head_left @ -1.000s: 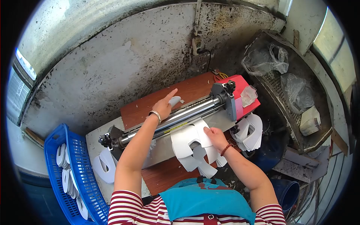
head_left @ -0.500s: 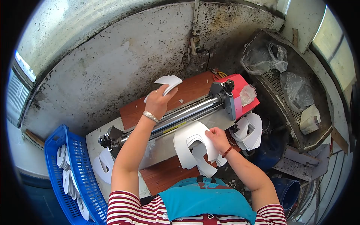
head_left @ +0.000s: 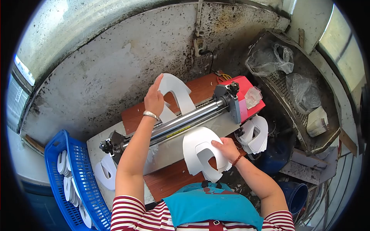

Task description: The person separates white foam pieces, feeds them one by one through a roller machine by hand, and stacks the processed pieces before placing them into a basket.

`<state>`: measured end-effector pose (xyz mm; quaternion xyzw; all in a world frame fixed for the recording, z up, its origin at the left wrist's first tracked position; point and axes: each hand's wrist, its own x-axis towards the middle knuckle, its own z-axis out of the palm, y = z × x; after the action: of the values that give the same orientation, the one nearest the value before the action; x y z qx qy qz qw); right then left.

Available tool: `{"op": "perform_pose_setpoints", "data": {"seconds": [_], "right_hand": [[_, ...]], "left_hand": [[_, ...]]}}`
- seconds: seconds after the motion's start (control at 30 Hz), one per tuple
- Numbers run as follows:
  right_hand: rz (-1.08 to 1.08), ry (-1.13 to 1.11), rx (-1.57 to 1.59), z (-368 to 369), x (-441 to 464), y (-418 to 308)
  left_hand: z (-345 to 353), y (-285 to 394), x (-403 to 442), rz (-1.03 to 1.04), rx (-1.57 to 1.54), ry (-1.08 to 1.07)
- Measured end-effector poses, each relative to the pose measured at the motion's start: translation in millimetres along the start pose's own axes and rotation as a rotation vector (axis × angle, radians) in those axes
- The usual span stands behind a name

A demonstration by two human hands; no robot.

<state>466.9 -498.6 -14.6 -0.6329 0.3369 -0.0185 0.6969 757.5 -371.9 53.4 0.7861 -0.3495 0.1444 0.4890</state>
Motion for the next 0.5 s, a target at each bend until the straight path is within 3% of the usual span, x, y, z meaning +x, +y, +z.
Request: {"op": "perform_pose_setpoints", "data": {"seconds": [0.03, 0.1, 0.23, 0.37, 0.43, 0.5], "right_hand": [[-0.019, 0.026, -0.018, 3.2, 6.0, 1.8], [-0.043, 0.049, -0.031, 11.7, 17.1, -3.5], [-0.016, 0.037, -0.027, 19.7, 32.4, -5.3], [-0.086, 0.053, -0.102, 10.6, 21.4, -2.3], [-0.121, 0.029, -0.016, 4.1, 13.2, 5.5], [-0.114, 0.039, -0.021, -0.1, 9.1, 6.0]], "left_hand": [[0.8, 1.2, -3.5, 0.001, -0.001, -0.003], [-0.3, 1.8, -9.8, 0.375, 0.288, -0.150], [32.6, -24.0, -25.8, 0.032, 0.175, -0.886], [32.6, -22.0, -13.2, -0.195, 0.135, -0.750], [29.0, -34.3, -0.4, -0.272, -0.077, -0.574], [18.4, -24.3, 7.0, -0.103, -0.265, -0.228]]}}
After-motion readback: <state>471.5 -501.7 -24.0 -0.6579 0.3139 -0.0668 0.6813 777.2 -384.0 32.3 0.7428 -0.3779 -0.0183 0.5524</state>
